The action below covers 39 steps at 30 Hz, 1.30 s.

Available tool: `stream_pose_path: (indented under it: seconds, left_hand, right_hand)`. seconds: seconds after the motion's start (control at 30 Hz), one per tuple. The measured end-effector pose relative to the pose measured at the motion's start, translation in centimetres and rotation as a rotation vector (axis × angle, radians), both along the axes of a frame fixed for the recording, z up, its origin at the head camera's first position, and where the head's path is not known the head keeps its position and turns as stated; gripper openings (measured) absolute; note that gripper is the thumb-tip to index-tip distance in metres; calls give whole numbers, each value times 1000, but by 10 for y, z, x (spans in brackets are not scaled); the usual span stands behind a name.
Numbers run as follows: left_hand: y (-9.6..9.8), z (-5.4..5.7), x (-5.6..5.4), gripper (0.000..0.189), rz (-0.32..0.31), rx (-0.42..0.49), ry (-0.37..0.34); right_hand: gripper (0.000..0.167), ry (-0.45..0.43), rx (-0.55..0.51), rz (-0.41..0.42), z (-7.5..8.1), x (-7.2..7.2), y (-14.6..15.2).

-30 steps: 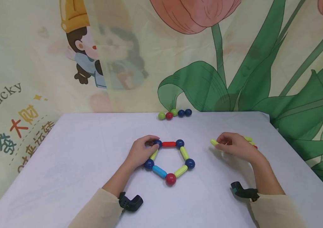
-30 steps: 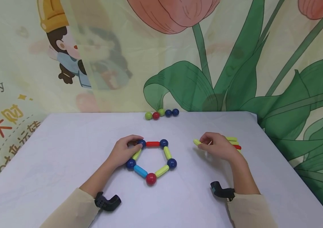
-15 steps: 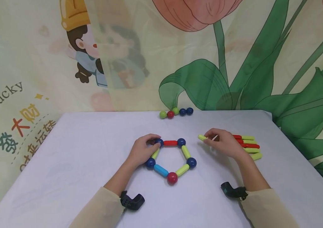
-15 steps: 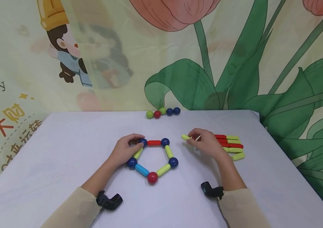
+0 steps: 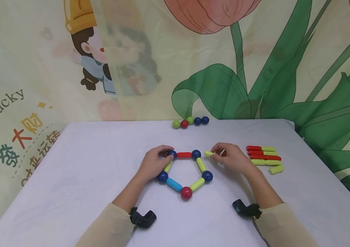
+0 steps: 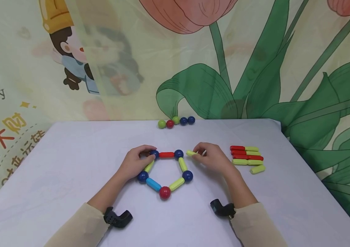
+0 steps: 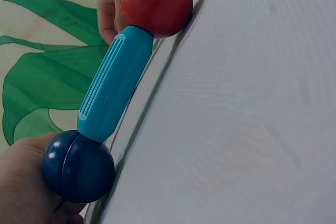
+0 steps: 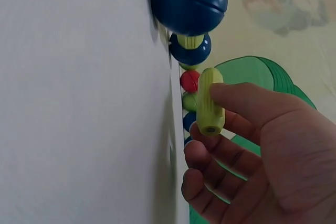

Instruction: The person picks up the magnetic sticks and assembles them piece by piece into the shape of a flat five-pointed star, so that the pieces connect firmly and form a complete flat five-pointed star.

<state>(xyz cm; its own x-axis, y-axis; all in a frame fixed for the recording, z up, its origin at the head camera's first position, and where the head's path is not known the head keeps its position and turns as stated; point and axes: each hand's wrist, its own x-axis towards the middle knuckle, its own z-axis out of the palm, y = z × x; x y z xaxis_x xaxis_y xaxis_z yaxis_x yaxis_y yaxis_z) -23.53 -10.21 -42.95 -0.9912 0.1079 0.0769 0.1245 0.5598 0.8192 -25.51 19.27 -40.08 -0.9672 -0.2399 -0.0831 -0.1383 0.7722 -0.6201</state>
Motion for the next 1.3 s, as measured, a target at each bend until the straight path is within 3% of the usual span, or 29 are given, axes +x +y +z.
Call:
stream_pose_path:
  seconds: [0.27,0.63,1.0,1.3]
  left_hand:
    - [-1,-2,0,32,-2,5,7]
    - [0,-3,1,32,-4,6,3]
    - [1,-3,0,32,-12,4,9]
    - [0,-1,1,32,-8,7,8]
  right_hand:
    - [16,13,39,8,-3,5,-10]
    - [18,19,41,-4,-2,8,-3]
    - [22,55,-10,-28,10,10,21]
    - [24,82,7,-30,19,12,34]
